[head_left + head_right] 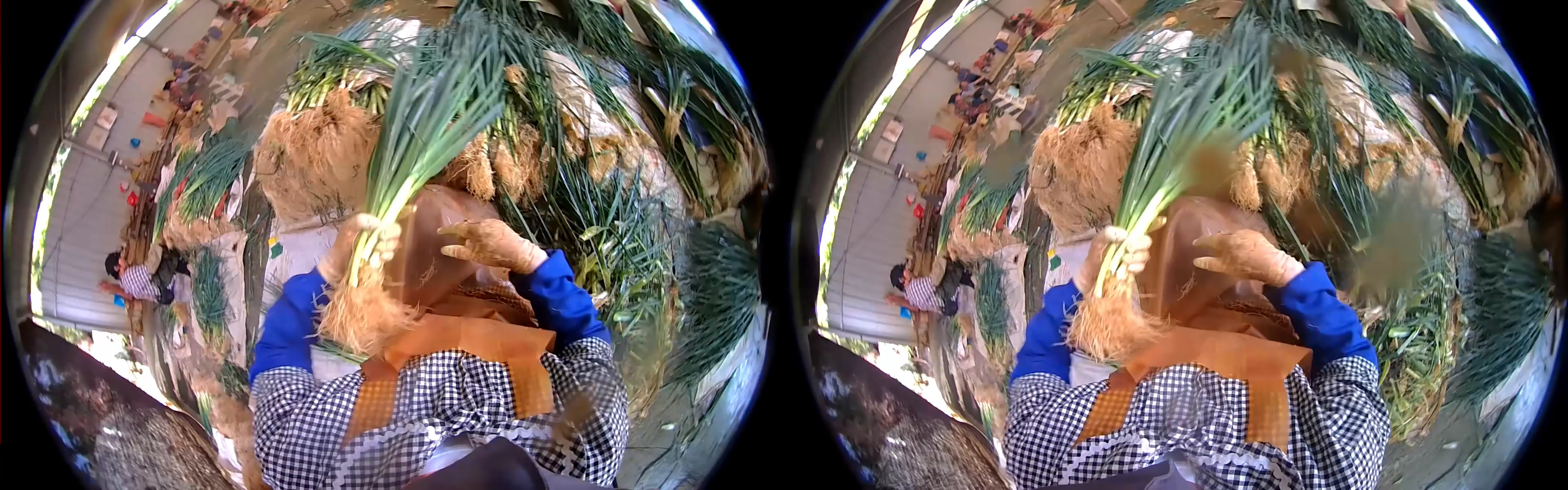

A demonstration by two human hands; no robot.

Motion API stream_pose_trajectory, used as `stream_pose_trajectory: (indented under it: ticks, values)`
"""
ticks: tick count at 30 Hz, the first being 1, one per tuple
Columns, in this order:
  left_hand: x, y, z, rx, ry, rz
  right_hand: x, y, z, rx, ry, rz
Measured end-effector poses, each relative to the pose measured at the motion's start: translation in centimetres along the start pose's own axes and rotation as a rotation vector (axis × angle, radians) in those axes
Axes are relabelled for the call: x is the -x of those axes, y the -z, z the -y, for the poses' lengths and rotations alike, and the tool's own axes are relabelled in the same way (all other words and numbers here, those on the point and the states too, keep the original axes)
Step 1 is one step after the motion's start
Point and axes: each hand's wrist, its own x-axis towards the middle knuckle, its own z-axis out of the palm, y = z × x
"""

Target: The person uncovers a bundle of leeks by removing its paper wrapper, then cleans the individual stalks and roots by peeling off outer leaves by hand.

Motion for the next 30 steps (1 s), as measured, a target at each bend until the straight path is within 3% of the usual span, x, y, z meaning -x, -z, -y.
stream_pose_trajectory:
  ticks: [1, 3, 5, 7, 8, 9, 10, 11, 13, 14, 15, 16, 17, 18, 19, 21, 22, 23, 24, 25, 27, 28, 29, 30]
  values:
    - [2.9, -0.6, 0.0, -0.198, -0.005, -0.144, -2.4, -1.7, -2.0, 0.264, 0.326, -0.125]
    - [8.9, -1.6, -0.3, -0.434, 0.077, -0.379, -5.7, -1.2, 0.3, -0.265, 0.169, -0.113]
    - [14.2, -0.4, -0.2, -0.638, 0.131, -0.536, -10.1, -1.2, 1.8, -0.922, -0.063, 0.240]
    - [19.3, 1.6, 0.4, -0.746, 0.136, -0.672, -13.2, -2.6, 4.6, -0.761, 0.019, 0.429]
    - [21.2, 1.7, 0.8, -0.998, 0.103, -0.848, -14.5, -4.0, 6.2, -0.997, 0.059, 0.510]
    - [23.4, 2.9, 1.4, -1.149, 0.019, -0.892, -15.7, -5.4, 7.6, -1.233, 0.082, 0.592]
    - [28.3, 5.9, 3.5, -1.066, -0.143, -0.974, -18.6, -7.9, 9.4, -1.191, 0.086, 0.728]
    - [31.5, 7.9, 4.6, -1.024, -0.278, -1.015, -19.8, -8.9, 8.8, -1.001, 0.156, 0.641]
    - [36.5, 9.7, 6.7, -1.025, -0.264, -1.173, -21.6, -11.4, 6.3, -0.644, 0.311, 0.470]
    - [38.5, 9.6, 7.8, -1.092, -0.164, -1.359, -22.5, -12.8, 5.7, -0.473, 0.400, 0.372]
    - [40.5, 9.6, 8.8, -1.154, -0.046, -1.536, -22.4, -12.3, 7.9, -0.539, 0.297, 0.336]
    - [44.1, 14.0, 11.8, -1.196, -0.172, -1.685, -22.4, -11.7, 10.2, -0.611, 0.196, 0.293]
    - [47.2, 18.5, 15.0, -1.245, -0.287, -1.826, -21.9, -9.1, 13.9, -0.894, -0.142, 0.304]
    - [45.8, 15.2, 13.8, -1.117, -0.374, -1.757, -22.7, -9.4, 11.1, -0.737, -0.088, 0.255]
    - [45.7, 15.8, 14.2, -1.125, -0.322, -1.915, -22.8, -8.9, 9.4, -0.574, 0.009, 0.173]
    - [45.4, 22.9, 18.7, -0.509, -0.491, -1.828, -22.2, -7.8, 7.2, -0.284, 0.122, 0.021]
    - [43.6, 25.0, 19.9, -0.317, -0.690, -1.733, -21.5, -7.2, 6.6, -0.162, 0.149, -0.040]
    - [40.4, 27.1, 20.3, -0.126, -0.881, -1.618, -20.7, -6.2, 6.3, -0.396, 0.047, -0.025]
    - [37.5, 29.8, 20.8, -0.046, -0.907, -1.610, -19.9, -5.1, 6.0, -0.652, -0.056, -0.035]
    - [34.8, 32.5, 21.6, 0.039, -0.927, -1.596, -19.1, -4.2, 6.9, -0.892, -0.157, -0.071]
    - [29.3, 36.5, 22.9, 0.005, -0.817, -1.613, -17.3, -3.3, 9.4, -1.043, -0.417, -0.258]
    - [26.8, 38.5, 24.6, 0.104, -0.845, -1.625, -16.5, -2.8, 8.1, -0.903, -0.384, -0.274]
    - [23.4, 39.9, 26.0, 0.189, -0.881, -1.607, -15.3, -1.3, 6.9, -0.580, -0.203, -0.166]
    - [20.3, 42.6, 28.9, 0.242, -0.714, -1.630, -13.3, -0.1, 1.8, 0.085, -0.183, -0.162]
